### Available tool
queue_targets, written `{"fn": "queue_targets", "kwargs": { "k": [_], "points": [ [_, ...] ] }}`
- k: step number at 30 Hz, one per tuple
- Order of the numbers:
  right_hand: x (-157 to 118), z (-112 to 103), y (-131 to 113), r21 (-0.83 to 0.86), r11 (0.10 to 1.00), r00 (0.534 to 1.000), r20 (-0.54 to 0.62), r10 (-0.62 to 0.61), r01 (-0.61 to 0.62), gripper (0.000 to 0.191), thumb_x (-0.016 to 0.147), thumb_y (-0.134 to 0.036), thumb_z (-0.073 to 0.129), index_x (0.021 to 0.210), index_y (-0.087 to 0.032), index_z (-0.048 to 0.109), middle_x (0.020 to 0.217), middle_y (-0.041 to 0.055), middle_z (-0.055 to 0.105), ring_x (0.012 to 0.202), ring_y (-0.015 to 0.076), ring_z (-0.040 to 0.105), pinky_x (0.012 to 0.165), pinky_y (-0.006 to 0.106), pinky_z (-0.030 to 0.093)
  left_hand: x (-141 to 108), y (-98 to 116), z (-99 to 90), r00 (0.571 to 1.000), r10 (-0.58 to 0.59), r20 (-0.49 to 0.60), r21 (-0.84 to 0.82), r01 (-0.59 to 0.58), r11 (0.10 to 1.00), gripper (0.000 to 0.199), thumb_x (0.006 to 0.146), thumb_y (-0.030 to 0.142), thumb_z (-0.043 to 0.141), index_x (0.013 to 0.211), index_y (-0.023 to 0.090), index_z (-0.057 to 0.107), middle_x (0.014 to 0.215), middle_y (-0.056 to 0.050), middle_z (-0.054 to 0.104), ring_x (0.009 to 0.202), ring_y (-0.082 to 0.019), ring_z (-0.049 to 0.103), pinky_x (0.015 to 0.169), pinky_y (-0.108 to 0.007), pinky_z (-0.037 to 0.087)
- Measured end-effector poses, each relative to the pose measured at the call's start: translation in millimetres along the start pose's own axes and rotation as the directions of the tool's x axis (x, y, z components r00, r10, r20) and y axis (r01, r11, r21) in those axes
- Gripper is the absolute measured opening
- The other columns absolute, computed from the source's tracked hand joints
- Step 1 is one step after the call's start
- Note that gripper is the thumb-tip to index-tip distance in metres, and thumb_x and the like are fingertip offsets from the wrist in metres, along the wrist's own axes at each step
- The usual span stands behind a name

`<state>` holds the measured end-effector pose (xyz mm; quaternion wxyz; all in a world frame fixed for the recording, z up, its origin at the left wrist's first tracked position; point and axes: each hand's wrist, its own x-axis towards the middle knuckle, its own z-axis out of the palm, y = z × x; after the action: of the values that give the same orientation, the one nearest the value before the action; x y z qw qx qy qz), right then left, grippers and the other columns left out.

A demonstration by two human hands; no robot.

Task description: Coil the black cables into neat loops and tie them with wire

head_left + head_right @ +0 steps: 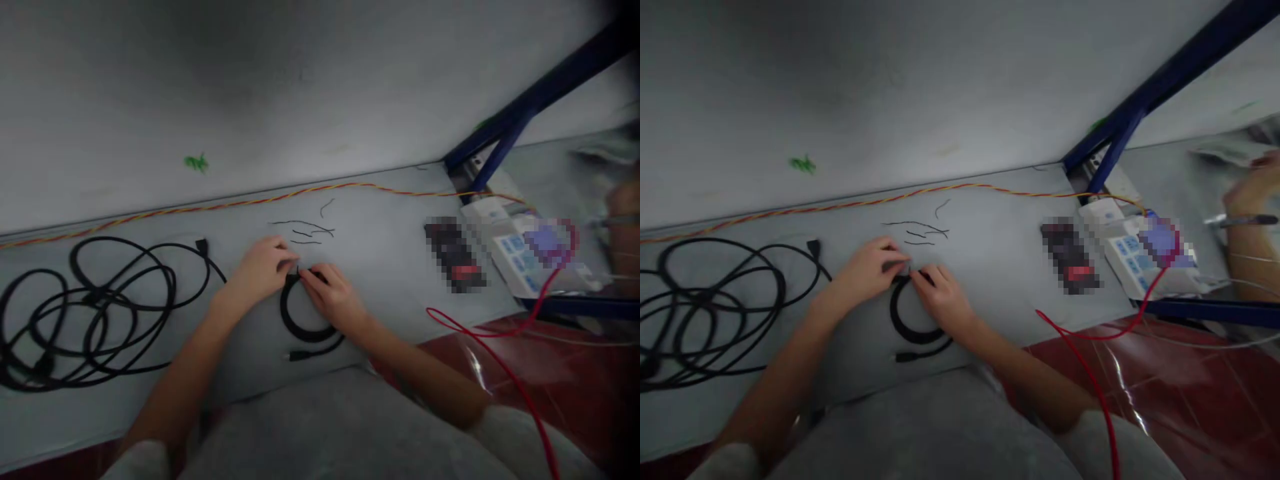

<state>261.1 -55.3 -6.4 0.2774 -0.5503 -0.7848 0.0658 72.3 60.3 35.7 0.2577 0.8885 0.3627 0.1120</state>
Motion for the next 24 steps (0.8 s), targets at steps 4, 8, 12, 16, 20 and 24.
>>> {"fn": "queue_targets", "kwargs": {
  "k": [4, 8, 12, 16, 20, 24],
  "points": [
    [0, 2, 1, 0.008, 1.000, 1.000, -0.007, 0.000, 0.000, 0.025, 0.105, -0.017, 0.055, 0.124, -0.016, 0.072, 0.103, 0.0116, 0.068, 0.093, 0.0235, 0.062, 0.085, 0.038, 0.060, 21, 2, -18.9, 0.980, 0.068, 0.188, 0.152, -0.098, 0.984, 0.020, 0.086, 0.015, 0.070, 0.099, 0.026, 0.083, 0.108, -0.006, 0.067, 0.106, -0.027, 0.062, 0.099, -0.044, 0.049],
    [1, 3, 1, 0.012, 1.000, 1.000, 0.008, 0.023, -0.023, 0.024, 0.106, -0.019, 0.055, 0.121, -0.018, 0.073, 0.102, 0.0109, 0.067, 0.093, 0.0230, 0.061, 0.084, 0.037, 0.058, 30, 7, -22.7, 0.955, 0.150, 0.254, 0.180, -0.200, 0.963, 0.016, 0.084, 0.013, 0.070, 0.086, 0.025, 0.080, 0.107, -0.007, 0.064, 0.105, -0.026, 0.060, 0.097, -0.042, 0.049],
    [1, 1, 0, 0.004, 0.999, 0.999, 0.031, 0.038, -0.038, 0.025, 0.105, -0.017, 0.057, 0.122, -0.018, 0.073, 0.101, 0.0103, 0.066, 0.091, 0.0228, 0.060, 0.084, 0.036, 0.058, 33, 6, -17.2, 0.939, 0.234, 0.251, 0.228, -0.292, 0.929, 0.017, 0.077, 0.005, 0.068, 0.076, 0.022, 0.072, 0.105, -0.008, 0.062, 0.105, -0.028, 0.059, 0.091, -0.041, 0.052],
    [2, 0, -1, 0.007, 0.998, 0.996, 0.064, 0.056, -0.057, 0.026, 0.104, -0.017, 0.057, 0.124, -0.020, 0.074, 0.103, 0.0108, 0.066, 0.092, 0.0238, 0.060, 0.085, 0.037, 0.058, 31, 7, -12.3, 0.937, 0.254, 0.241, 0.206, -0.305, 0.930, 0.018, 0.074, 0.004, 0.067, 0.071, 0.021, 0.064, 0.095, -0.008, 0.062, 0.099, -0.028, 0.059, 0.084, -0.040, 0.054],
    [2, 2, 1, 0.020, 0.998, 0.996, 0.067, 0.061, -0.063, 0.027, 0.103, -0.017, 0.058, 0.125, -0.017, 0.073, 0.102, 0.0115, 0.065, 0.093, 0.0247, 0.060, 0.085, 0.038, 0.057, 18, 14, -12.8, 0.973, 0.178, 0.149, 0.165, -0.202, 0.965, 0.016, 0.080, 0.005, 0.066, 0.078, 0.020, 0.066, 0.095, -0.008, 0.064, 0.098, -0.026, 0.061, 0.086, -0.041, 0.056],
    [0, 3, 3, 0.036, 0.997, 0.995, 0.078, 0.061, -0.064, 0.028, 0.104, -0.018, 0.058, 0.128, -0.018, 0.072, 0.105, 0.0114, 0.065, 0.095, 0.0245, 0.059, 0.087, 0.037, 0.057, -1, 15, -9.2, 0.998, 0.069, -0.003, 0.123, -0.068, 0.990, 0.011, 0.090, 0.022, 0.070, 0.101, 0.020, 0.074, 0.113, -0.010, 0.066, 0.110, -0.029, 0.061, 0.100, -0.050, 0.056]
  ]
}}
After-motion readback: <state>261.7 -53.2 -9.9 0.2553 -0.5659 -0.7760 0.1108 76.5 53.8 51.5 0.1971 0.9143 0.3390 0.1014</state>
